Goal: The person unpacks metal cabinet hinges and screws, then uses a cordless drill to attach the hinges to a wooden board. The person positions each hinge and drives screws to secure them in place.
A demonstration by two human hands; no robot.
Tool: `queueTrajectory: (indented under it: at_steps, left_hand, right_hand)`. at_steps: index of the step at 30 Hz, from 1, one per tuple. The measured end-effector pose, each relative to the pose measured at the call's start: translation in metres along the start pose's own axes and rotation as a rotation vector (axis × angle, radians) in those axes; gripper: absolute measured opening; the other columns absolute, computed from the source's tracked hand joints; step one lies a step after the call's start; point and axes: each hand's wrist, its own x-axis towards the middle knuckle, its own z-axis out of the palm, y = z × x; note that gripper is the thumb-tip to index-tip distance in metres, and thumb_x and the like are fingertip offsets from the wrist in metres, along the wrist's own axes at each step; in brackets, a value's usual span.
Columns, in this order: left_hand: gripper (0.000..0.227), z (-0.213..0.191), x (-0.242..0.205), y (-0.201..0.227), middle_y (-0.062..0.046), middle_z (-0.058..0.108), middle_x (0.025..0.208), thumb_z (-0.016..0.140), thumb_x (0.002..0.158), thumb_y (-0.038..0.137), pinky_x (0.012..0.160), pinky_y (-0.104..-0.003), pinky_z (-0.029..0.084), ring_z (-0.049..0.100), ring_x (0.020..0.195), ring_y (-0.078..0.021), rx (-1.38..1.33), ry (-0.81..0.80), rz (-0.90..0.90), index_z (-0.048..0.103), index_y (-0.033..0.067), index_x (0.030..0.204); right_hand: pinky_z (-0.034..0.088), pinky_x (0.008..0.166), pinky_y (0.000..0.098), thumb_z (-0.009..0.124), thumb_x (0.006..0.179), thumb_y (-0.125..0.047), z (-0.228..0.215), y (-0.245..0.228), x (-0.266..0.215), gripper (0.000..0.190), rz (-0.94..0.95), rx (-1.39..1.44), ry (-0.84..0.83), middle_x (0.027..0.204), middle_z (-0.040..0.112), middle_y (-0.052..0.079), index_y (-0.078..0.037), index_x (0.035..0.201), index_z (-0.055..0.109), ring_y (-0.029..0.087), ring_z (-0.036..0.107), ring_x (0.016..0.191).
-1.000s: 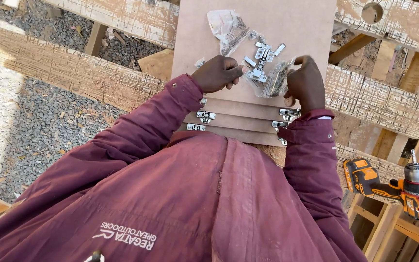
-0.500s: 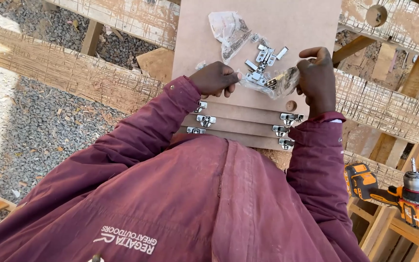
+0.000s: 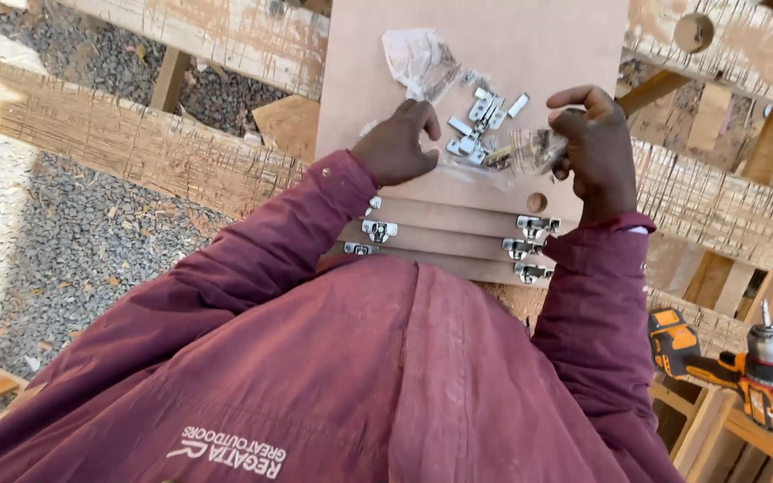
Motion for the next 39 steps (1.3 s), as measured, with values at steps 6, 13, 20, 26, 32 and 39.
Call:
queueTrajectory:
  at_steps: [6,13,20,26,32,39]
  left_hand:
    - [0.067,0.029,0.047,0.06,-0.011,0.063,0.15,0.067,0.114,0.058,0.087,-0.053,0.064,0.077,0.104,-0.0329,0.231,-0.109,0.227,0.074,0.0048,0.155]
    - [0.037,0.088,0.074,0.054,-0.01,0.075,0.118,0.06,0.109,0.041,0.074,-0.069,0.057,0.078,0.099,-0.044,0.345,-0.138,0.222,0.084,0.0125,0.109]
    - [0.027,0.065,0.054,0.051,-0.008,0.084,0.111,0.067,0.109,0.037,0.078,-0.052,0.056,0.078,0.097,-0.0338,0.091,-0.16,0.223,0.082,0.0162,0.118]
    - [0.038,0.032,0.039,0.051,-0.003,0.081,0.104,0.078,0.109,0.05,0.078,-0.031,0.06,0.072,0.085,-0.0149,-0.298,-0.054,0.061,0.083,0.0129,0.112]
    - [0.05,-0.022,0.014,0.034,0.004,0.049,0.081,0.078,0.114,0.055,0.055,-0.03,0.053,0.049,0.061,-0.0097,-0.373,0.02,-0.229,0.05,0.02,0.092]
    - [0.062,-0.038,-0.002,0.002,-0.018,0.063,0.151,0.06,0.112,0.067,0.103,-0.058,0.055,0.071,0.126,-0.0385,0.253,0.023,-0.359,0.066,0.0103,0.137]
  right_hand:
    - [0.04,0.05,0.0267,0.072,0.102,-0.007,-0.001,0.013,0.009,0.017,0.004,0.132,-0.027,0.079,0.066,0.0,-0.016,0.117,0.076,0.009,0.057,0.06]
    - [0.04,0.043,0.0312,0.077,0.1,-0.005,-0.018,0.038,0.007,0.014,-0.027,0.456,-0.004,0.078,0.065,0.001,-0.011,0.112,0.078,0.013,0.058,0.055]
    - [0.06,0.082,0.0364,0.083,0.096,-0.008,-0.065,0.091,-0.011,0.019,-0.13,0.907,0.074,0.104,0.08,0.008,-0.009,0.114,0.081,0.026,0.078,0.093]
    - [0.061,0.081,0.0307,0.081,0.102,-0.009,-0.095,0.129,-0.089,0.02,-0.187,0.902,0.183,0.105,0.077,0.004,-0.008,0.122,0.083,0.02,0.077,0.094]
    - [0.058,0.076,0.0269,0.07,0.119,-0.01,-0.13,0.192,-0.183,0.011,-0.171,0.167,0.633,0.121,0.074,0.001,-0.015,0.128,0.074,0.012,0.072,0.097]
    - [0.055,0.098,0.0537,0.056,0.124,0.015,-0.138,0.283,-0.194,0.023,-0.472,-0.719,0.922,0.125,0.069,0.025,0.005,0.13,0.075,0.04,0.065,0.116]
